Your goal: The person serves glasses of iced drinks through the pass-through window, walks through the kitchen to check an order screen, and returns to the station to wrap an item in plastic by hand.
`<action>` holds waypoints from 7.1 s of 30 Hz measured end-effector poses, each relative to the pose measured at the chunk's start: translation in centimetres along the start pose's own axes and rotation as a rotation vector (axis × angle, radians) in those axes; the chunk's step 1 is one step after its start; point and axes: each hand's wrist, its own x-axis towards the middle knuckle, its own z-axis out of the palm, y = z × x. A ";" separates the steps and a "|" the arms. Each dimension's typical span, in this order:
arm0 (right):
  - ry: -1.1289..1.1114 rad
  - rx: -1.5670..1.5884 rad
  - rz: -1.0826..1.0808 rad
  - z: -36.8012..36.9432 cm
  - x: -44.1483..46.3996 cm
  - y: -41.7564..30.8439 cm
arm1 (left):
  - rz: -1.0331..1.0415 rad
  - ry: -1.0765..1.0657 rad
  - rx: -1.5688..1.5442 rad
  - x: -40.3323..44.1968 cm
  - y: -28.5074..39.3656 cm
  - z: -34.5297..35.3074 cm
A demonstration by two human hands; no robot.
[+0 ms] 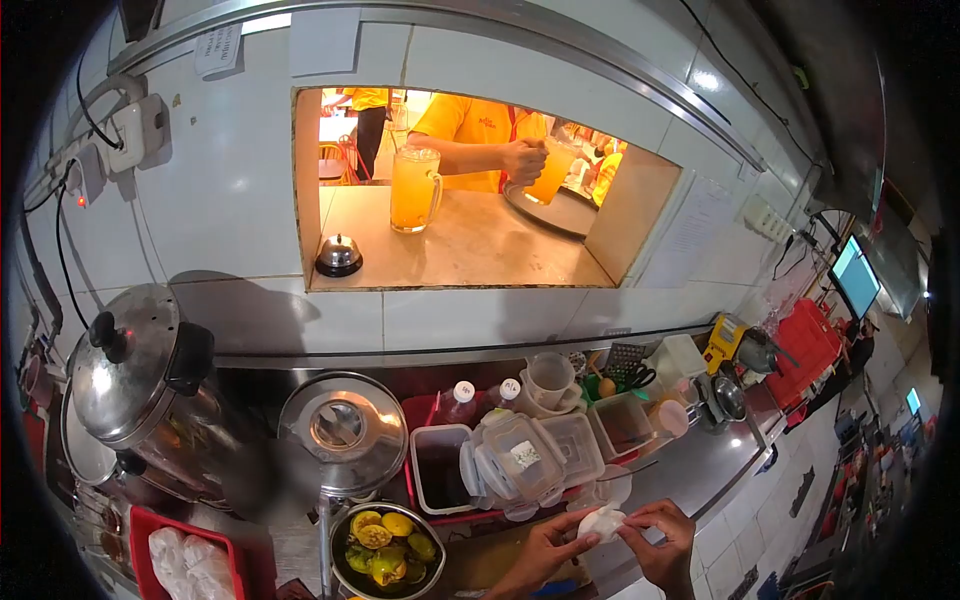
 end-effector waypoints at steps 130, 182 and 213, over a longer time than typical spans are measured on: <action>-0.120 0.180 0.238 -0.2 -0.8 1.6 | -0.068 0.069 -0.210 0.5 -2.1 -1.7; -0.050 0.121 0.186 -0.1 -0.7 1.9 | -0.078 0.097 -0.207 0.1 -1.2 -2.1; 0.017 0.066 0.183 1.4 -0.5 1.7 | -0.091 0.084 -0.228 0.5 -5.2 -3.6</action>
